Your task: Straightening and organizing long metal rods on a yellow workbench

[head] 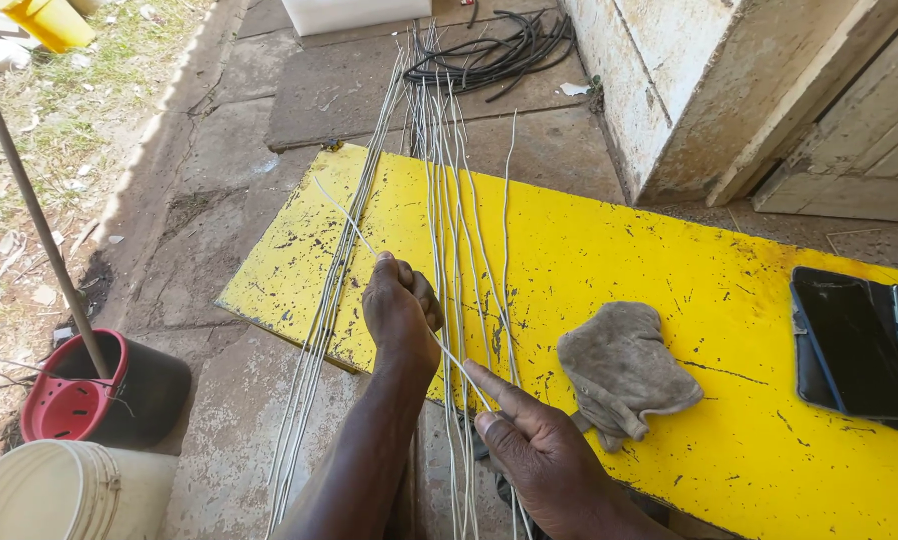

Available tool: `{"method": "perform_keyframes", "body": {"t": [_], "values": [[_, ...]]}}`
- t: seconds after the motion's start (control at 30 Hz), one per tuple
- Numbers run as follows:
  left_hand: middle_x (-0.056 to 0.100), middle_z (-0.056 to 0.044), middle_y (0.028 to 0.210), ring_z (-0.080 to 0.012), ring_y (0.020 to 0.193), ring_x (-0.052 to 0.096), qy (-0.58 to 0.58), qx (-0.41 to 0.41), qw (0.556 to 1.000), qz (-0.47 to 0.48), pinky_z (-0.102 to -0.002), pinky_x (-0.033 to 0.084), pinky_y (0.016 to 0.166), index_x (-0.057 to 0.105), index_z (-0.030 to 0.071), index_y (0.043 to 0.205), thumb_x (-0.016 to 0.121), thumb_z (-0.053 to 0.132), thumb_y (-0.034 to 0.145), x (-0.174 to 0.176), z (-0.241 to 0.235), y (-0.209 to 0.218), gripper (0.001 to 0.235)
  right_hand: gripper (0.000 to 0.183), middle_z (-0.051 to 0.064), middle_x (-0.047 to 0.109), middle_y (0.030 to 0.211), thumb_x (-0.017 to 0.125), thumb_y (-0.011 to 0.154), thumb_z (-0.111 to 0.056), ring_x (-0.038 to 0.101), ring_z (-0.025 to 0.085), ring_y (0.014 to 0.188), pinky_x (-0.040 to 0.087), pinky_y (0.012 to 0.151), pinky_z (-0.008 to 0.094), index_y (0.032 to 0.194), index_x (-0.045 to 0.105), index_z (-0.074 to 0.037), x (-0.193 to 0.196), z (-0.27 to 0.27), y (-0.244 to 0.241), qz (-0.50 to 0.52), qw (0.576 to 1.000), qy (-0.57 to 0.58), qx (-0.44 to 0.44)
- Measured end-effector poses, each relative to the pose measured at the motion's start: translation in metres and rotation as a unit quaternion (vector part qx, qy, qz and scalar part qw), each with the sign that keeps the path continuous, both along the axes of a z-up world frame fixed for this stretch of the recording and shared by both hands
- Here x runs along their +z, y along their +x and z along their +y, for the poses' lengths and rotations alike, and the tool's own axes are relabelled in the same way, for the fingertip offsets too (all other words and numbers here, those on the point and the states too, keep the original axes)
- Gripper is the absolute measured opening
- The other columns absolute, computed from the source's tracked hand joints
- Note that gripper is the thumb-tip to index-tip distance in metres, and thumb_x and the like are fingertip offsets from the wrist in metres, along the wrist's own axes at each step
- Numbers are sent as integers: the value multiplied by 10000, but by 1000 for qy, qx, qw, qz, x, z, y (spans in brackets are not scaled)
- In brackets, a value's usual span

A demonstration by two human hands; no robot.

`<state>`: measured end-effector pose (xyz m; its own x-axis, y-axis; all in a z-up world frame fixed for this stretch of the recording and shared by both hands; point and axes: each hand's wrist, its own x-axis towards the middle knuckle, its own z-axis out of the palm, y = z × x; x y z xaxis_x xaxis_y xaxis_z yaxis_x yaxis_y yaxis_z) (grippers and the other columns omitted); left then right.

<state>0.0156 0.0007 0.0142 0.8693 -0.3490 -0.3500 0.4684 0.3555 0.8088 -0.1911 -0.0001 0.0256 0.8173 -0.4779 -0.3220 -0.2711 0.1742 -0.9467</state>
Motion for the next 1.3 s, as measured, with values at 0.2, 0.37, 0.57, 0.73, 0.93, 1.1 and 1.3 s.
{"method": "perform_keyframes", "body": {"t": [0.2,0.37,0.57,0.73,0.93,1.1,1.3], "values": [[338,-8,475,-144,399,218,43,-5,999,4,-381,181,423,392,177,670,453,271,1087,-1,6,6,432,602,51,572,1660,552,995,-289,427,144,1592,202,1298,353,1584,553,-162,5,6,6,-64,995,-68,23],[350,-27,506,-159,408,238,54,-28,997,-42,-394,197,415,392,171,668,447,316,1121,-13,12,14,479,639,-96,241,566,575,1026,-250,226,32,456,159,431,239,1661,553,-177,-2,2,3,-43,997,31,64],[348,-10,474,-156,390,249,62,4,996,-58,-402,215,406,377,186,611,436,328,1129,-11,13,14,540,652,-67,289,560,588,1025,-212,267,42,406,189,369,234,1666,513,-124,-16,6,6,-70,992,105,26],[351,-19,480,-154,387,242,55,7,997,-62,-389,191,395,391,176,639,441,316,1130,-14,12,17,514,607,-74,254,522,629,1008,-179,239,36,424,158,401,235,1604,606,-65,-24,7,7,-98,991,85,-2],[357,-2,503,-143,404,233,72,-25,996,-47,-380,175,407,389,192,642,456,346,1129,-11,13,17,515,581,-93,254,510,656,1002,-201,223,41,443,173,417,246,1580,661,-141,-16,-7,4,-48,997,28,55],[362,-1,479,-135,381,249,83,-28,994,-72,-372,178,386,401,200,625,447,347,1130,-13,15,15,528,565,-91,236,531,649,1002,-198,216,50,446,173,412,258,1564,688,-156,-16,-10,6,-30,996,43,71],[259,38,495,-91,417,179,44,-12,992,-117,-350,110,405,305,243,615,445,309,1127,-18,13,17,536,539,-99,253,581,660,998,-211,221,49,496,169,464,264,1530,741,-196,-12,-11,7,9,997,6,81]]}}
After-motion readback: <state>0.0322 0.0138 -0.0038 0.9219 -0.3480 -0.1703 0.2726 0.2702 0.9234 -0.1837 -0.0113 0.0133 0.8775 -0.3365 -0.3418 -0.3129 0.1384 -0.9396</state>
